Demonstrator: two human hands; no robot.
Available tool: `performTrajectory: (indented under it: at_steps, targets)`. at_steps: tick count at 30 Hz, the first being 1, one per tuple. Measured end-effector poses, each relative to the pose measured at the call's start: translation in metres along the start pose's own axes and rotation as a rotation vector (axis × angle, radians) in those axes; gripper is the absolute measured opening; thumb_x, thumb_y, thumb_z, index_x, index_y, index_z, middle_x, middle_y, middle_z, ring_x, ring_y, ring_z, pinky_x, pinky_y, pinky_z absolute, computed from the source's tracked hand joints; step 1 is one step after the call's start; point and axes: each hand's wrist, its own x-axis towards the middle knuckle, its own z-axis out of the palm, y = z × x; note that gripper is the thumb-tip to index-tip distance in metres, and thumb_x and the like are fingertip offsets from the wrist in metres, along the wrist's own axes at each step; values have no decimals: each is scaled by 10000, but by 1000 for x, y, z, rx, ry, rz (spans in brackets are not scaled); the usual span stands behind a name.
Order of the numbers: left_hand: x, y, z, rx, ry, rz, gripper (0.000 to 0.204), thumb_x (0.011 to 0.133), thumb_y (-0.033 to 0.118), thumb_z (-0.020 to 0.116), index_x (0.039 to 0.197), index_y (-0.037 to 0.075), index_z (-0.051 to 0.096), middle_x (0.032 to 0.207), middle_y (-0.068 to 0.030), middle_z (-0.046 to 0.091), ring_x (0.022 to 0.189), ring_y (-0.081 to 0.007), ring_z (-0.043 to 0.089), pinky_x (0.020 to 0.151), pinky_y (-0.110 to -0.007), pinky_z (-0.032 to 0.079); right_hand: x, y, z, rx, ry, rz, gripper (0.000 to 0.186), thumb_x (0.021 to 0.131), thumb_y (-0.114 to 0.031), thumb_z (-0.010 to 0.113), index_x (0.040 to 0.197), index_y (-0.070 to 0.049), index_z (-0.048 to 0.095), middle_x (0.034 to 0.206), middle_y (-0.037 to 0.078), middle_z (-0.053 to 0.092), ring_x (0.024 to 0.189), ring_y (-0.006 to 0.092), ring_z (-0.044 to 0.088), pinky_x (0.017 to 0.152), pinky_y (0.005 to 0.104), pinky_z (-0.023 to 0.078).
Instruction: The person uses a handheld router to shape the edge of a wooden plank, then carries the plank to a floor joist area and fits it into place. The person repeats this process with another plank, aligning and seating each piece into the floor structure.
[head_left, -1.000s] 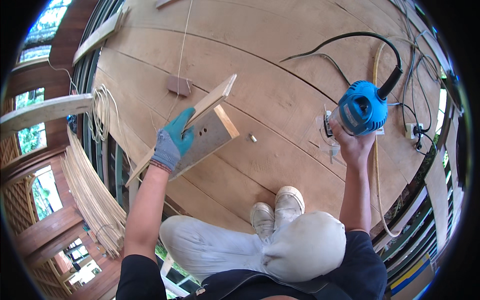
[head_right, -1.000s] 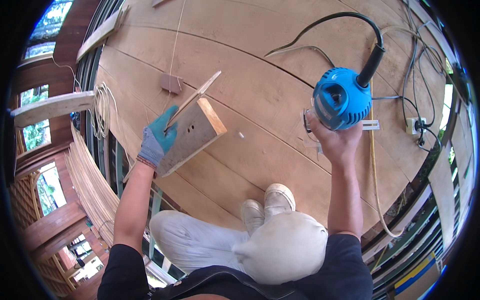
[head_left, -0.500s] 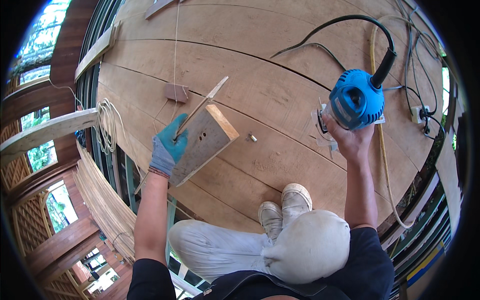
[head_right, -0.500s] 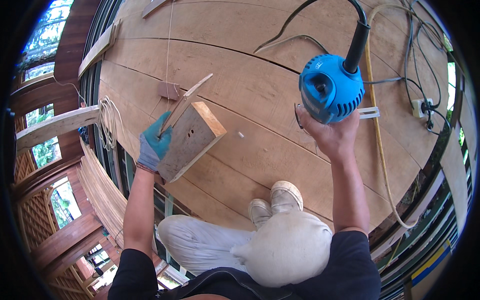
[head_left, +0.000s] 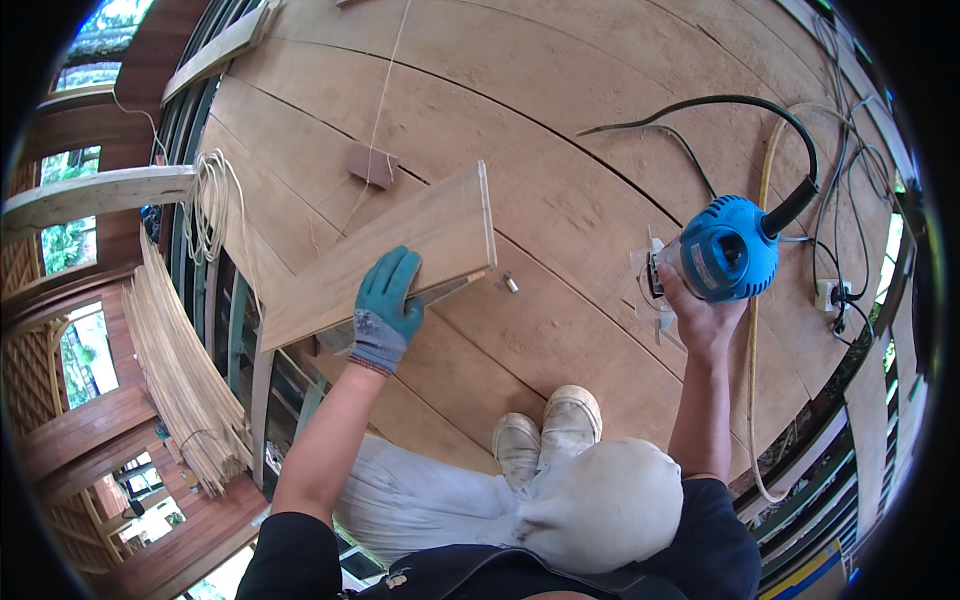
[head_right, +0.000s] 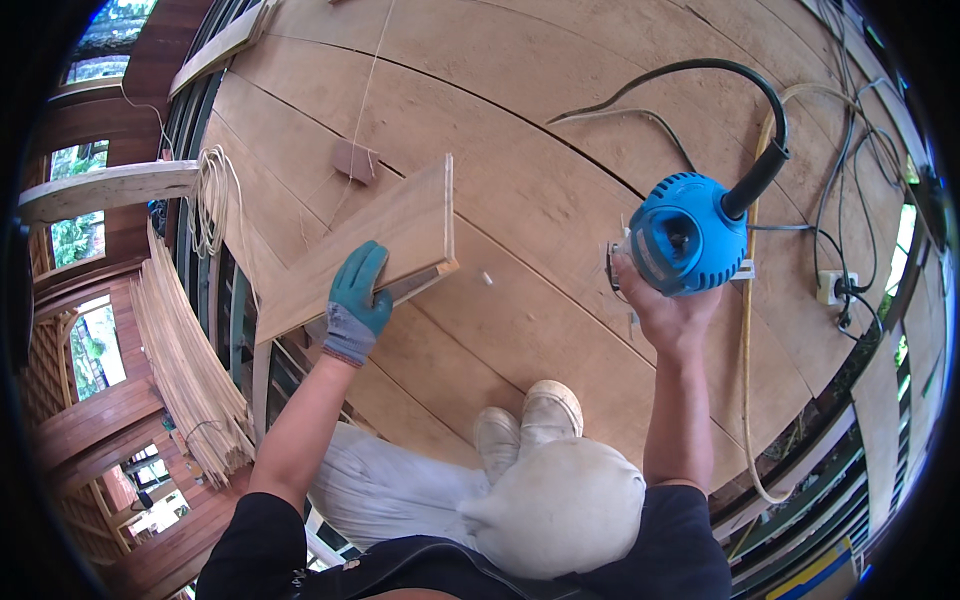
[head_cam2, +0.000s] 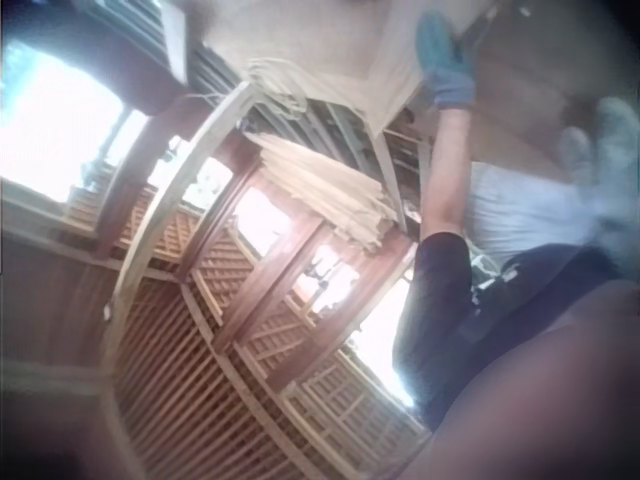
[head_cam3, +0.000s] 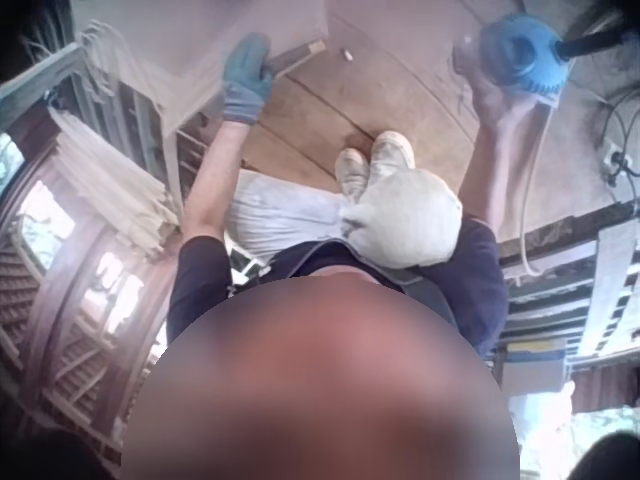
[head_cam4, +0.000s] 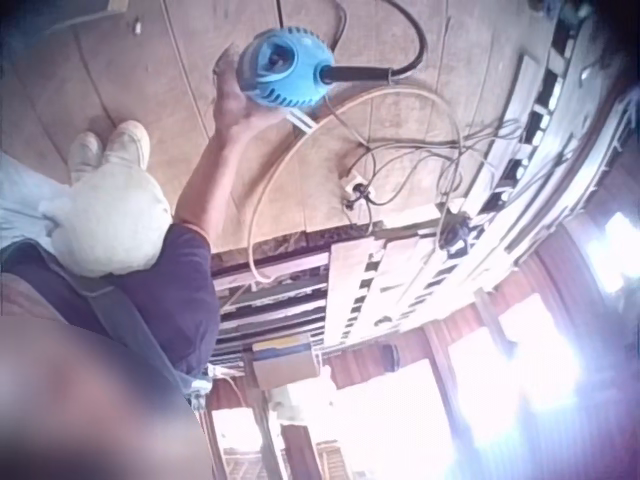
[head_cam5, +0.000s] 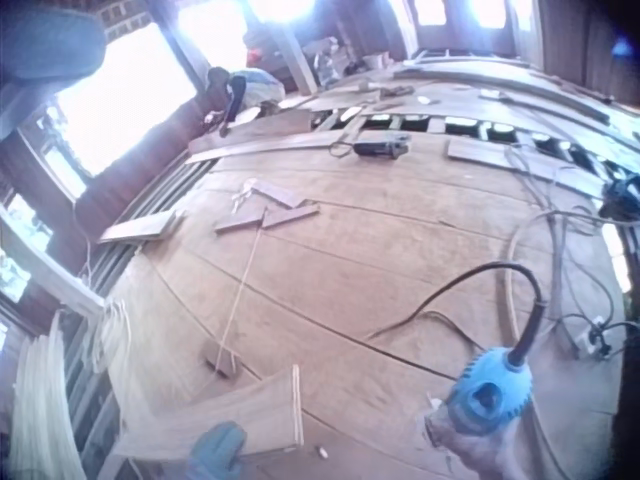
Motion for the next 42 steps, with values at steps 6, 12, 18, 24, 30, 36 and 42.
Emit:
performTrajectory:
  at_steps: [6, 12, 18, 24, 30, 36, 42]
  targets:
    - [-6, -1, 16, 78, 1, 53, 743, 651, 42, 699, 1376, 130, 559, 1410, -140, 546, 1267, -370, 529, 1071, -474, 444, 2, 0, 9, -53, -88, -36, 409, 730, -122, 848, 1079, -67, 640, 977, 8, 664, 870, 136, 632, 788, 293, 527]
    - [-4, -9, 7, 89, -94, 47, 757, 688, 108, 742, 1413, 133, 524, 1460, -138, 498, 1329, -362, 477, 1101, -472, 409, 5, 9, 10, 91, -6, 43, 431, 725, -140, 855, 1074, -50, 619, 996, 27, 636, 906, 153, 620, 825, 326, 522]
    - [0, -17, 5, 156, -167, -89, 864, 717, 190, 799, 1493, 141, 422, 1530, -153, 423, 1401, -374, 408, 1171, -494, 321, 13, 15, 13, 443, 21, 100, 483, 771, -28, 783, 1197, 36, 565, 1012, 157, 686, 902, 264, 700, 858, 392, 572]
    - [0, -35, 6, 171, -257, -210, 896, 734, 183, 807, 1520, 141, 379, 1565, -157, 382, 1422, -385, 383, 1196, -477, 301, 6, 19, 9, 341, 6, 86, 552, 763, -24, 793, 1245, 24, 528, 1036, 163, 679, 914, 267, 700, 856, 397, 578]
    - [36, -80, -21, 22, -147, -98, 600, 806, 138, 757, 1378, 118, 575, 1340, -179, 611, 1232, -354, 590, 1049, -423, 470, -3, 20, 0, 187, 7, 120, 552, 748, -74, 814, 1233, 8, 563, 1065, 133, 682, 954, 229, 684, 883, 366, 546]
    - [84, -96, -37, -170, -214, -272, 354, 901, 191, 757, 1236, 90, 701, 1021, -133, 750, 888, -207, 716, 832, -322, 563, -7, 7, 2, 81, -16, 83, 518, 713, -94, 859, 1162, -24, 609, 1052, 60, 664, 947, 179, 651, 867, 327, 525]
    - [104, -97, -44, -213, -377, -506, 364, 899, 238, 766, 1228, 97, 701, 882, -74, 714, 736, -107, 617, 697, -284, 535, -7, 6, 4, -17, -111, 31, 461, 727, -96, 853, 1119, -61, 612, 1024, 20, 655, 912, 139, 629, 837, 308, 522]
